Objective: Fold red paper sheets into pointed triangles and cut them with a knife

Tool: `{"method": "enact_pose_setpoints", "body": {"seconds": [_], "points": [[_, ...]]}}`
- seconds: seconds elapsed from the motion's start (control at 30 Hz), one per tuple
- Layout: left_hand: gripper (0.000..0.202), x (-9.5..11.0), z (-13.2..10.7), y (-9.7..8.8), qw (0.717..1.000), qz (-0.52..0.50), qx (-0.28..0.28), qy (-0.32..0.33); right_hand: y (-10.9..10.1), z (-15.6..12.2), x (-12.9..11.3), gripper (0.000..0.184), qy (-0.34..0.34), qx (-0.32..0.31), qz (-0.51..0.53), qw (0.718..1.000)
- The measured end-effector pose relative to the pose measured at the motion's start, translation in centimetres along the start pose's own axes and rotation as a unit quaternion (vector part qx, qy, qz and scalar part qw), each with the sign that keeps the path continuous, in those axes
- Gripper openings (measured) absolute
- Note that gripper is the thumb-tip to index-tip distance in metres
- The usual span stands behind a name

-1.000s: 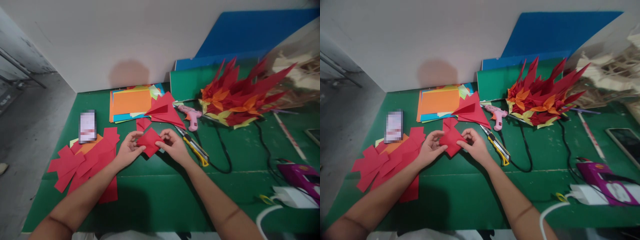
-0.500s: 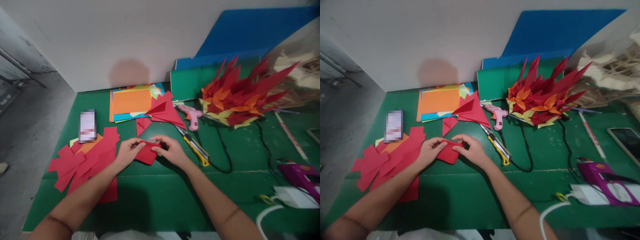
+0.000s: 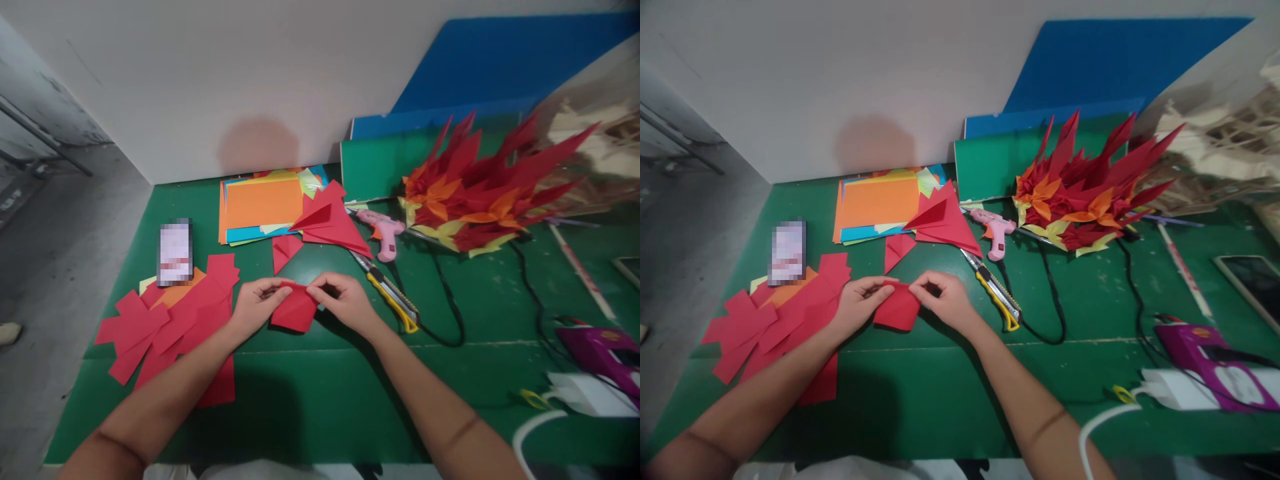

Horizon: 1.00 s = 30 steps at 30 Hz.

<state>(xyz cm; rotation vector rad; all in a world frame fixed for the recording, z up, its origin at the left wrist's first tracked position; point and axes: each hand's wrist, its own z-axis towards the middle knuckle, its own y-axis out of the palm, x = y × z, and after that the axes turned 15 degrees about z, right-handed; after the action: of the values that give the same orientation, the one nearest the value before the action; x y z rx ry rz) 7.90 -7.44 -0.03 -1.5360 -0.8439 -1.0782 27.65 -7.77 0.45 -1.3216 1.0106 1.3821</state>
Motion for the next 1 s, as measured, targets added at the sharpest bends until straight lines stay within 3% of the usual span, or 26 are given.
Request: {"method": "enact_pose_setpoints", "body": {"seconds": [0.4, 0.67, 0.77, 1.0], "points": [[0.024, 0.48, -0.26, -0.08, 0.999, 0.021, 0.045, 0.023, 0.20, -0.13, -0.25, 0.021, -0.007, -0.016, -0.008, 1.000], [0.021, 0.77, -0.27, -0.11, 0.999, -0.003, 0.036, -0.015, 0.27, -0.06, -0.24, 0.017, -0.021, -0.006, 0.003, 1.000], [0.021, 0.89, -0.12, -0.11, 0.997, -0.017, 0.058, -0.038, 0.11, 0.02, 0.02, 0.019, -0.016, 0.004, 0.007, 1.000], [0.025, -0.04, 0.31, -0.28, 0.990, -0.077, 0.094, -0.073, -0.59, 0.25, 0.31, 0.027, 0.047, 0.045, 0.078, 0.995]]}}
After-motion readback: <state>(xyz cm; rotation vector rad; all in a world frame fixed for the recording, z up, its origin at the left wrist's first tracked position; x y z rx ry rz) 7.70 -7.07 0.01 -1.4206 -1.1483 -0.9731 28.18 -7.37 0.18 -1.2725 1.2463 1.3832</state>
